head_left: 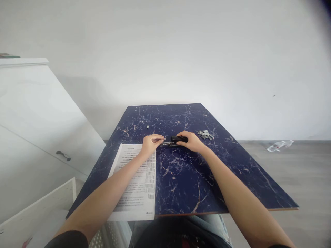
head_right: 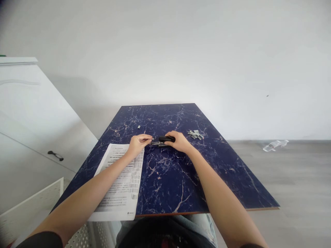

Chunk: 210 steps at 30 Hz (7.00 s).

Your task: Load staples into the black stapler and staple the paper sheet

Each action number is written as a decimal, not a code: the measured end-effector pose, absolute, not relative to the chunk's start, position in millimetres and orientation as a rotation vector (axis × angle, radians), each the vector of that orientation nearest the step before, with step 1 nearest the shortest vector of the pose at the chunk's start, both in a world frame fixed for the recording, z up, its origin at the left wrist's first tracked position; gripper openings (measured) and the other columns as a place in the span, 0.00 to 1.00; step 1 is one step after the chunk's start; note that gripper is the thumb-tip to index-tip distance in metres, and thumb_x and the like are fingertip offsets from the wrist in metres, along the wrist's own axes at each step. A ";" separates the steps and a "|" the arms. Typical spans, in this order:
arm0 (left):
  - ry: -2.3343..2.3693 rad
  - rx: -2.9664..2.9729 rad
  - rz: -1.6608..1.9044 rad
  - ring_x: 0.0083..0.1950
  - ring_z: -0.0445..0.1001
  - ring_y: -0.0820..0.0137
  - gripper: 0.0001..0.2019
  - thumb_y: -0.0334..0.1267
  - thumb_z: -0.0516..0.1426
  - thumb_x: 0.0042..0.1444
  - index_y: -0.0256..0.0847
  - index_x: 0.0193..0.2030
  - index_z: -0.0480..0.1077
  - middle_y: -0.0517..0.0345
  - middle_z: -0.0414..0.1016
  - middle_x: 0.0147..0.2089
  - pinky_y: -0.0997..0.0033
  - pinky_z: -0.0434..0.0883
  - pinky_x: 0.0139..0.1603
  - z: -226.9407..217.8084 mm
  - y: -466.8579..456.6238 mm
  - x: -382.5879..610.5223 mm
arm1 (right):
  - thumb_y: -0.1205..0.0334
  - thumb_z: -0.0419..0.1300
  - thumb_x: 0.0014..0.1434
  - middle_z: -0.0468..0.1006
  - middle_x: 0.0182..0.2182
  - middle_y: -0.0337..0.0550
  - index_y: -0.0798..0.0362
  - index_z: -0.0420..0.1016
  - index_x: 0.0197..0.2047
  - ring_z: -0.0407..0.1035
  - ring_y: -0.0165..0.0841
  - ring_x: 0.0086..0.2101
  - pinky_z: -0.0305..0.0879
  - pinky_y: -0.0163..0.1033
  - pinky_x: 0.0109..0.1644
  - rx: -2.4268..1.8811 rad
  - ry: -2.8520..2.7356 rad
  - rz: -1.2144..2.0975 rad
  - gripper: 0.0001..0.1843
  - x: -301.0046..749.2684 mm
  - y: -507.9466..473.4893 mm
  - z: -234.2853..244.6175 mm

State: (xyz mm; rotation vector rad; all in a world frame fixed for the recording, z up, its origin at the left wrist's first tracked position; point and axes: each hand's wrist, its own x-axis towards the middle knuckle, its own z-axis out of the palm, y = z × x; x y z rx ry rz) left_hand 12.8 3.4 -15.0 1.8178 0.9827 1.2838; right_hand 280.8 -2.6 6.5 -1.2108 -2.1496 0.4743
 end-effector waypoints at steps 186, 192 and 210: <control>1.201 2.546 0.703 0.48 0.72 0.59 0.08 0.32 0.53 0.61 0.42 0.43 0.73 0.50 0.75 0.45 0.53 0.66 0.58 3.8 -8.4 11.6 | 0.41 0.64 0.57 0.80 0.43 0.46 0.50 0.81 0.46 0.72 0.39 0.41 0.66 0.42 0.47 -1.344 -1.940 0.707 0.23 299.4 -1.4 18.1; 1.230 2.566 0.472 0.52 0.72 0.56 0.12 0.40 0.59 0.59 0.45 0.50 0.75 0.50 0.76 0.50 0.58 0.67 0.55 21.7 6.2 -24.2 | 0.50 0.71 0.51 0.80 0.46 0.45 0.47 0.79 0.50 0.73 0.41 0.44 0.66 0.42 0.49 -1.285 -2.162 0.608 0.24 289.0 -3.0 11.2; 1.394 2.587 0.153 0.49 0.71 0.59 0.05 0.35 0.53 0.64 0.41 0.42 0.70 0.50 0.72 0.48 0.64 0.67 0.45 21.6 4.9 -34.1 | 0.55 0.68 0.46 0.79 0.29 0.42 0.49 0.75 0.31 0.72 0.41 0.31 0.60 0.41 0.34 -1.719 -2.302 0.689 0.10 356.7 -60.9 49.3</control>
